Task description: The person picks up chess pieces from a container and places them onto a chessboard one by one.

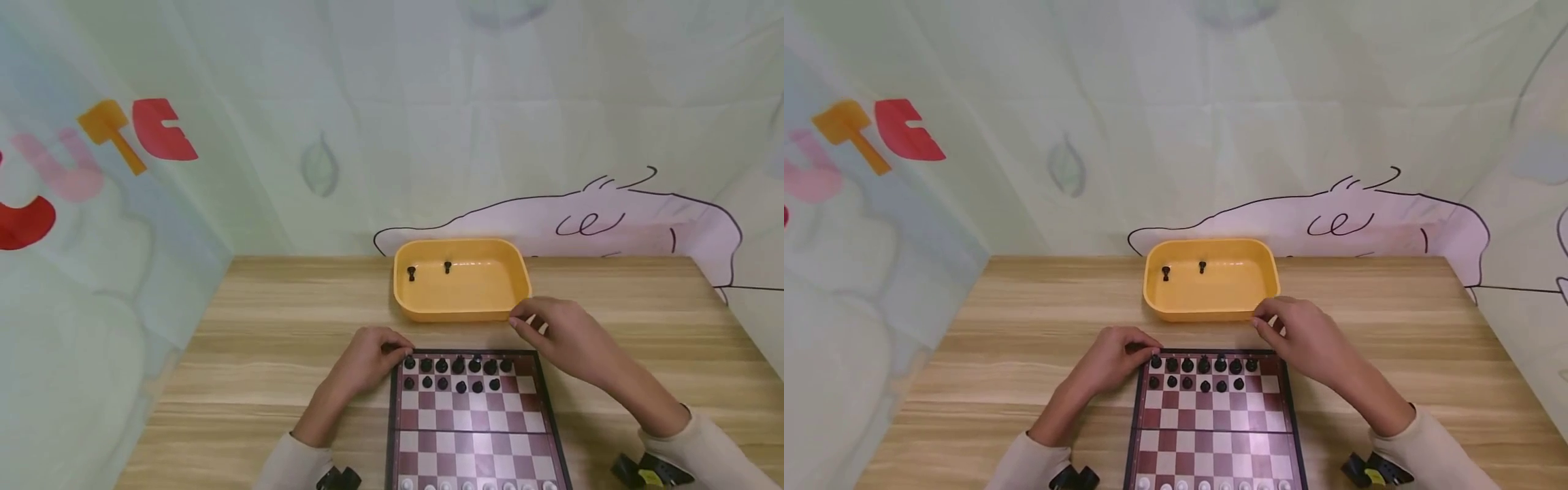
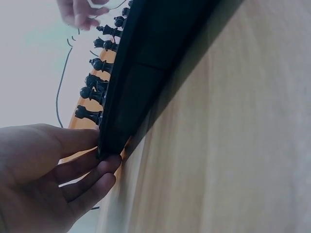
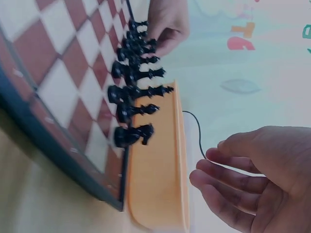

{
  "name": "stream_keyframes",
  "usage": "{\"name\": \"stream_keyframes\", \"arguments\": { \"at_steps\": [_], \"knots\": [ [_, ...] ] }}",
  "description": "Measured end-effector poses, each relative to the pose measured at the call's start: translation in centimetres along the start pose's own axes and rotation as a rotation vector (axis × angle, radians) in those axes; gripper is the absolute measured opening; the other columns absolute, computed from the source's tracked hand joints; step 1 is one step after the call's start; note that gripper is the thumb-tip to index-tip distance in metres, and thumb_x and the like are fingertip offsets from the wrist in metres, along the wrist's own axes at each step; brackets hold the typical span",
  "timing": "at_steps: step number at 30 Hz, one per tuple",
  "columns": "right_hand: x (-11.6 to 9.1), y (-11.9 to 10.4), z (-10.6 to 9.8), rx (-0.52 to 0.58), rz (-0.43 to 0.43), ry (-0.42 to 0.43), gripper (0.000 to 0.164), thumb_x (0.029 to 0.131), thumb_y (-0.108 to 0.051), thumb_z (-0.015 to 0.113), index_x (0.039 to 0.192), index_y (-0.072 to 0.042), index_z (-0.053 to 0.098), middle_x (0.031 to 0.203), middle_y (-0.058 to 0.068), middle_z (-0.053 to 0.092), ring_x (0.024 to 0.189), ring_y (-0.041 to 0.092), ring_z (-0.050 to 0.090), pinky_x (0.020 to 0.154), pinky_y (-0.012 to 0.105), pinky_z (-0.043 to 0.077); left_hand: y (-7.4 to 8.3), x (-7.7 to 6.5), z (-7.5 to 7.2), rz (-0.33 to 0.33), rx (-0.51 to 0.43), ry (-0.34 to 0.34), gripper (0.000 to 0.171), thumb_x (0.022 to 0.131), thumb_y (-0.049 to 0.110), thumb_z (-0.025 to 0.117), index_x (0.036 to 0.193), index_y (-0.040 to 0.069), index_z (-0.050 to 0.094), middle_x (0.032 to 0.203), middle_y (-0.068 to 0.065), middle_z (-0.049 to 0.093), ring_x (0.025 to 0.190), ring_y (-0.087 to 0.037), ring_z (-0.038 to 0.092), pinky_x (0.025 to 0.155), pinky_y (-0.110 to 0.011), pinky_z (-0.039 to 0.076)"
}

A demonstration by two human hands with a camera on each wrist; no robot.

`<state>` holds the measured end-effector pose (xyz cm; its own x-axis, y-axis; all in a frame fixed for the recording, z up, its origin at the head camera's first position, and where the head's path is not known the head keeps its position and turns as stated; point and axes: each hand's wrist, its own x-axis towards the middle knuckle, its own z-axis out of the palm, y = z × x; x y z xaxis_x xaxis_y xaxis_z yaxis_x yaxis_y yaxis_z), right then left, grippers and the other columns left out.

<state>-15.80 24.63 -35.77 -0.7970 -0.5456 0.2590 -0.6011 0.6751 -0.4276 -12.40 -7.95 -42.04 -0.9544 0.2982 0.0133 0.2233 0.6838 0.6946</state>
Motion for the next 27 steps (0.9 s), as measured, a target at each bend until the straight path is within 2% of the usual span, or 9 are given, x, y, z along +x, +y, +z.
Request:
{"name": "stream_keyframes", "arguments": {
  "at_steps": [6,16,19,27],
  "knots": [
    [3.2,0.3,-0.4,-0.018,0.016,-0.030,0.012,0.092,-0.026,0.061,0.094,-0.016,0.067,0.084,-0.011,0.062,0.072,0.004,0.057,0.060,0.025,0.049,-0.2,-0.2,0.1,-0.016,-0.002,0.002,0.011,0.087,0.019,0.067,0.095,0.020,0.073,0.090,0.013,0.067,0.085,-0.002,0.058,0.078,-0.026,0.048],
    [7.9,1.1,-0.2,-0.008,-0.002,-0.033,0.013,0.092,-0.023,0.060,0.096,-0.013,0.067,0.084,-0.004,0.064,0.070,0.009,0.058,0.060,0.030,0.049,-0.1,-0.1,0.0,-0.001,-0.010,0.008,0.011,0.087,0.019,0.066,0.095,0.020,0.073,0.089,0.013,0.067,0.084,-0.002,0.058,0.078,-0.027,0.048],
    [9.2,1.3,0.3,0.004,0.023,-0.046,0.012,0.091,-0.021,0.060,0.094,-0.013,0.067,0.082,-0.003,0.064,0.067,0.010,0.057,0.060,0.031,0.049,-0.1,-0.1,0.0,0.009,-0.012,0.006,0.011,0.087,0.019,0.066,0.095,0.019,0.073,0.090,0.012,0.067,0.084,-0.003,0.058,0.078,-0.027,0.048],
    [12.4,2.6,2.4,-0.014,0.069,-0.092,0.011,0.089,-0.018,0.061,0.092,-0.010,0.068,0.085,0.001,0.065,0.078,0.015,0.058,0.068,0.035,0.049,-0.1,-0.1,0.1,0.009,-0.017,0.004,0.011,0.087,0.017,0.066,0.095,0.019,0.073,0.090,0.013,0.067,0.086,-0.002,0.058,0.080,-0.027,0.047]
  ]
}}
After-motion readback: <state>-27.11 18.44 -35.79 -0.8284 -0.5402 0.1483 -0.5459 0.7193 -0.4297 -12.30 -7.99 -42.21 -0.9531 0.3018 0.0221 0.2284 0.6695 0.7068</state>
